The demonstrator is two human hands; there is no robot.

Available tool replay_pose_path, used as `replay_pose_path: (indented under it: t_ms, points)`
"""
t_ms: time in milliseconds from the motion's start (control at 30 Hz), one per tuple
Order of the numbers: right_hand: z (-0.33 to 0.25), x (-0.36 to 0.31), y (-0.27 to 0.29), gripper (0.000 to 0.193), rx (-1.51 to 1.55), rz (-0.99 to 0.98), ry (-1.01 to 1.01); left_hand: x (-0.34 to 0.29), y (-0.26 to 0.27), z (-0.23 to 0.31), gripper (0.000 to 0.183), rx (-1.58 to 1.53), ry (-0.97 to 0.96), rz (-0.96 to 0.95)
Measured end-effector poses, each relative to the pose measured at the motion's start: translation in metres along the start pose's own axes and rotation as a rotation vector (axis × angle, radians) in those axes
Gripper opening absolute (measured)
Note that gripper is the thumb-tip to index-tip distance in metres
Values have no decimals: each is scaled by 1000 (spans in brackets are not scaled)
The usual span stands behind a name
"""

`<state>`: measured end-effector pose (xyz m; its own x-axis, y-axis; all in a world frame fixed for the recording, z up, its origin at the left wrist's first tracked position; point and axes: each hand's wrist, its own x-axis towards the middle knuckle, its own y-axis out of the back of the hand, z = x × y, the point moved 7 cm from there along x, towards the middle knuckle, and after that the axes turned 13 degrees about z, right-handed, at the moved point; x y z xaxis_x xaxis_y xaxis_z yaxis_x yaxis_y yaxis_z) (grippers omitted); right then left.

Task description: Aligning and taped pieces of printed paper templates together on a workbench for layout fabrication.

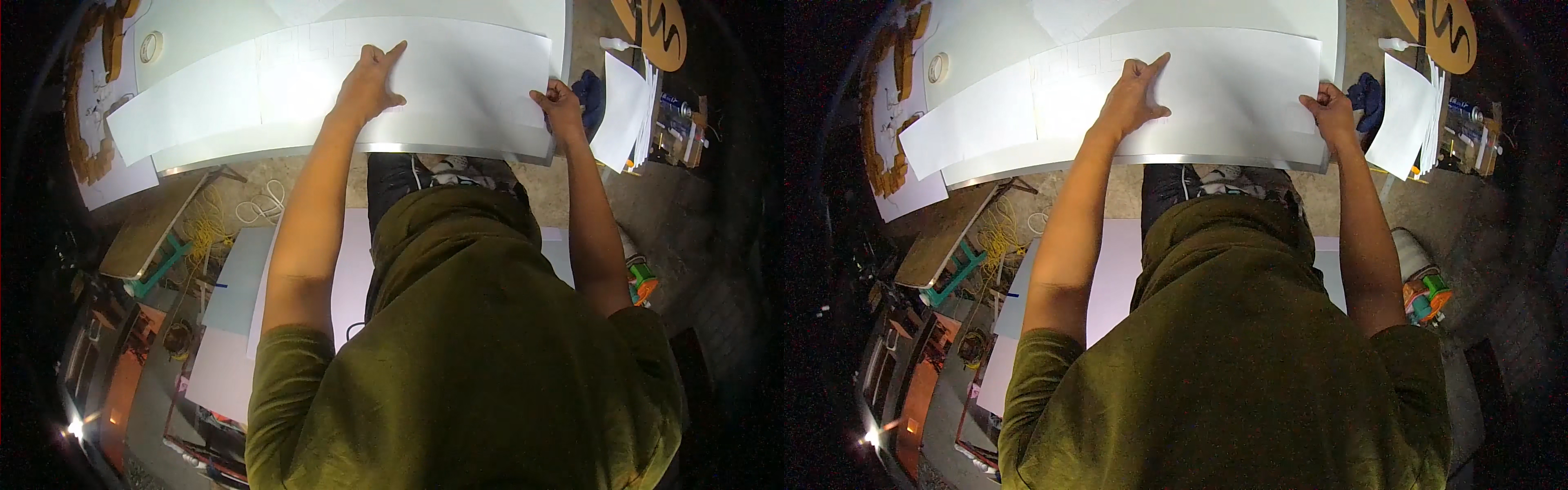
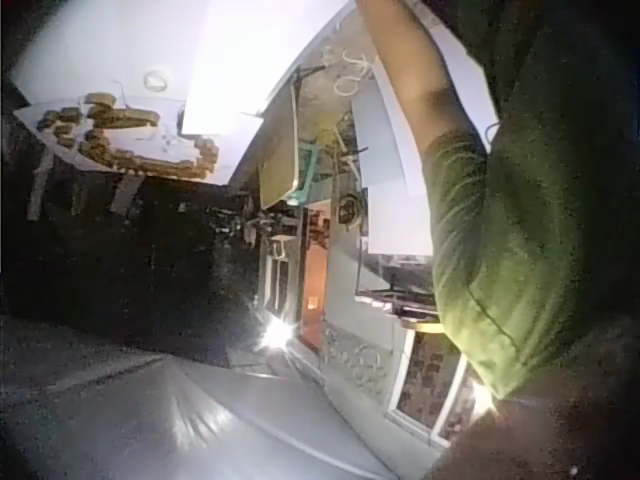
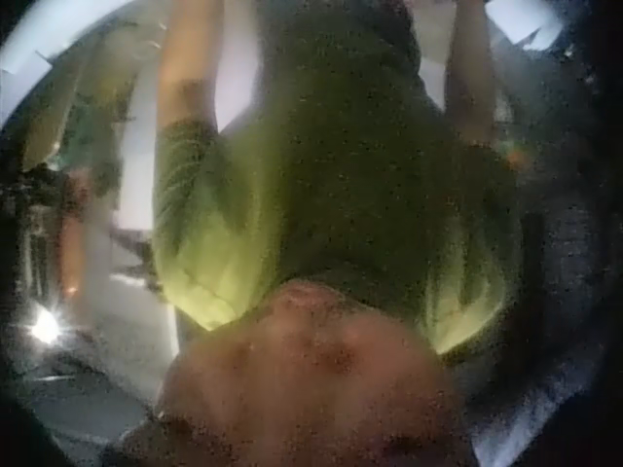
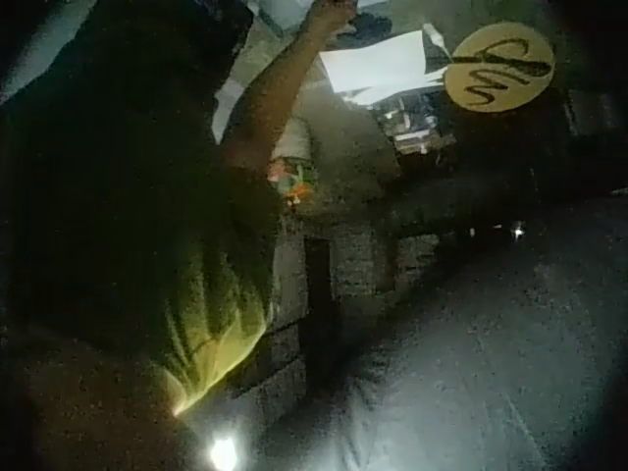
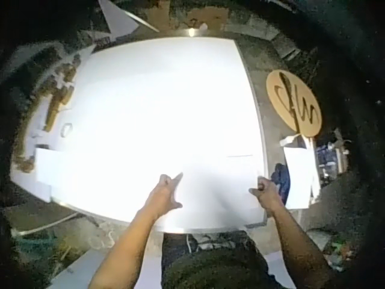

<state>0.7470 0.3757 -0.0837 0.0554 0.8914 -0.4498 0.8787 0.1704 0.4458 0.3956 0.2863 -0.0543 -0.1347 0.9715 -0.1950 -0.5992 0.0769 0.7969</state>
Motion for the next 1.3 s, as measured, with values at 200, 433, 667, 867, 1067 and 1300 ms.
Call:
replay_pose_path:
  t_ms: [200,433,667,867,1067,1300]
  points:
    - [11,8,7,20,-85,16,50,2,1,6,101,0,23,-25]
    - [-1,0,1,20,14,-15,-22,1,0,2,101,-27,1,-2]
    - [2,2,4,24,-92,45,58,0,1,4,102,-24,9,-15]
    - [4,4,5,23,-78,69,68,0,2,6,102,-9,1,-21]
    - [2,4,7,26,-142,81,84,1,1,5,102,-32,18,-39]
    - [-5,1,8,27,-166,93,98,1,2,4,101,-46,30,-47]
